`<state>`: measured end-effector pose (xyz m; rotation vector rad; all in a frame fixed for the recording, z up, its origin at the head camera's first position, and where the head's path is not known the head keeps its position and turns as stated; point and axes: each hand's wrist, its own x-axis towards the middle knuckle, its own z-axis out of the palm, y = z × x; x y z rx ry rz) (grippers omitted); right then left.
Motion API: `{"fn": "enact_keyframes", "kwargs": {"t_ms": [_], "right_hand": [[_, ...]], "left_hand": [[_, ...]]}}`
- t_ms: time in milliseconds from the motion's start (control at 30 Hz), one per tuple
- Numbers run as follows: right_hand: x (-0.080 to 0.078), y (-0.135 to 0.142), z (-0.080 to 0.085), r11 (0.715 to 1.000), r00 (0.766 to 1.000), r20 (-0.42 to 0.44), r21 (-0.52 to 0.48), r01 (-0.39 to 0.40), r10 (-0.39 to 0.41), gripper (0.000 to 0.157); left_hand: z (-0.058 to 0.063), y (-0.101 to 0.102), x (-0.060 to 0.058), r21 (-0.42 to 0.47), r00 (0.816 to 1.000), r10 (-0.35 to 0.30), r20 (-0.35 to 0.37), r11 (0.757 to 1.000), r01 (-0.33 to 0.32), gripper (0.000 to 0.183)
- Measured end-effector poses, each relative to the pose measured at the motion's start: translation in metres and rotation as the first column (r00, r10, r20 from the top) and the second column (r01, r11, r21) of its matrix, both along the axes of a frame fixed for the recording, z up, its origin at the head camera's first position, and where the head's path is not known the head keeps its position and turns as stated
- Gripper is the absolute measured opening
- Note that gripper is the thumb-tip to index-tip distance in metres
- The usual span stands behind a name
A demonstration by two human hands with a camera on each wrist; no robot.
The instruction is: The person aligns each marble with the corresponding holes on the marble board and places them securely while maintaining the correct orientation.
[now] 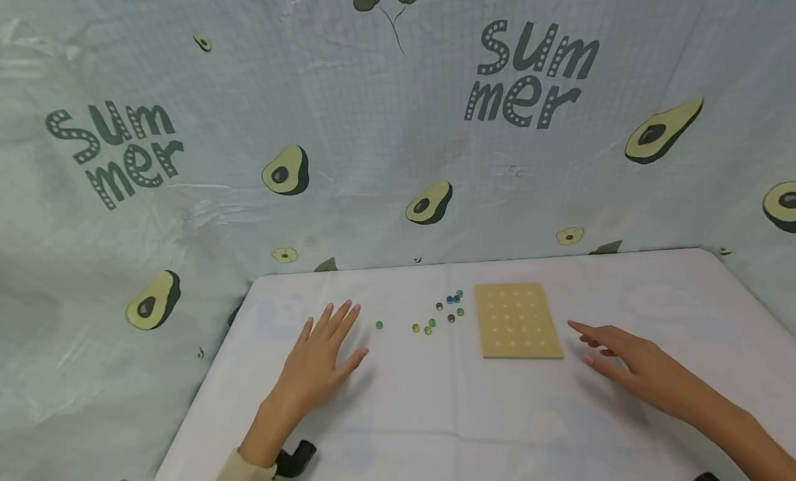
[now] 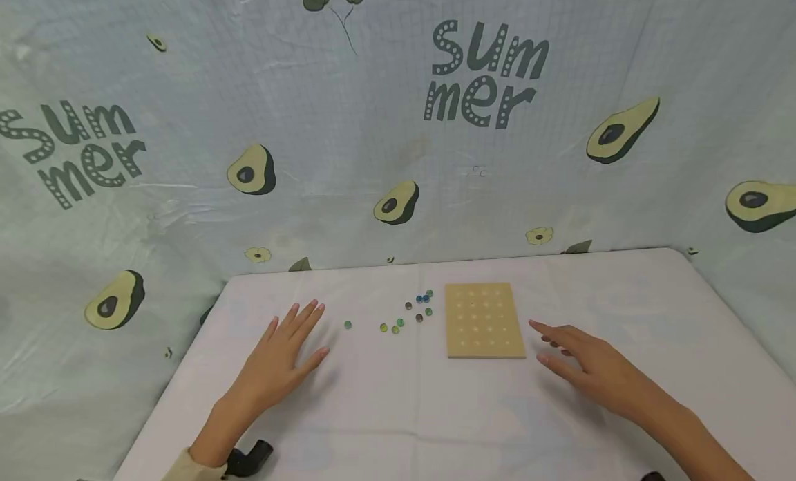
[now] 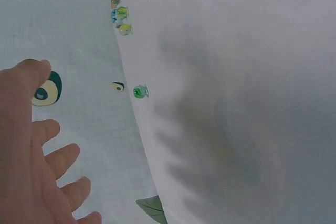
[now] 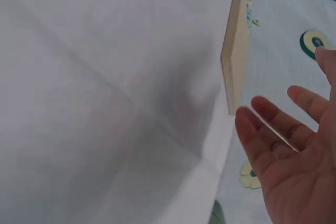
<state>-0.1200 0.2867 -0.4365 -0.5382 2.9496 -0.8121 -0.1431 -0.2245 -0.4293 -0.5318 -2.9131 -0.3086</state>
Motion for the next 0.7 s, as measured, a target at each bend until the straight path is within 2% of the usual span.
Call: {"fn": "enact_keyframes", "kwargs": {"t_ms": [100,167,267,333,433,500,567,700], "right_hand": [[-0.020,-0.002,-0.003,0.994,1.000,0.027,-0.111,-0.012,0.015,0.052],[-0.032,-0.002,-0.007,0.985,0.997,0.071,-0.173,0.004,0.009,0.053],[-0.045,-0.001,-0.015,0.977,0.990,0.137,-0.206,0.048,-0.020,0.058],[-0.051,0.000,-0.020,0.973,0.984,0.172,-0.217,0.081,-0.044,0.059],[-0.055,-0.001,-0.027,0.974,0.983,0.179,-0.212,0.078,-0.039,0.060],[-0.057,-0.003,-0.030,0.978,0.985,0.169,-0.202,0.062,-0.028,0.059],[-0.059,-0.005,-0.031,0.981,0.987,0.157,-0.186,0.046,-0.016,0.058],[-0.062,-0.010,-0.028,0.981,0.991,0.129,-0.187,0.044,-0.020,0.054]], "left_hand": [[0.003,0.001,-0.010,0.105,0.998,-0.005,0.070,0.994,-0.002,0.073],[0.004,0.004,-0.016,0.188,0.991,-0.014,0.133,0.982,-0.011,0.071],[0.002,0.010,-0.024,0.290,0.979,-0.025,0.203,0.956,-0.036,0.067],[0.000,0.016,-0.029,0.344,0.975,-0.030,0.221,0.938,-0.049,0.063],[-0.005,0.022,-0.037,0.406,0.973,-0.037,0.227,0.912,-0.060,0.056],[-0.006,0.025,-0.042,0.415,0.973,-0.033,0.227,0.907,-0.066,0.051],[-0.008,0.027,-0.049,0.403,0.971,-0.027,0.238,0.912,-0.074,0.046],[-0.003,0.029,-0.067,0.359,0.960,0.006,0.278,0.927,-0.110,0.040]]}}
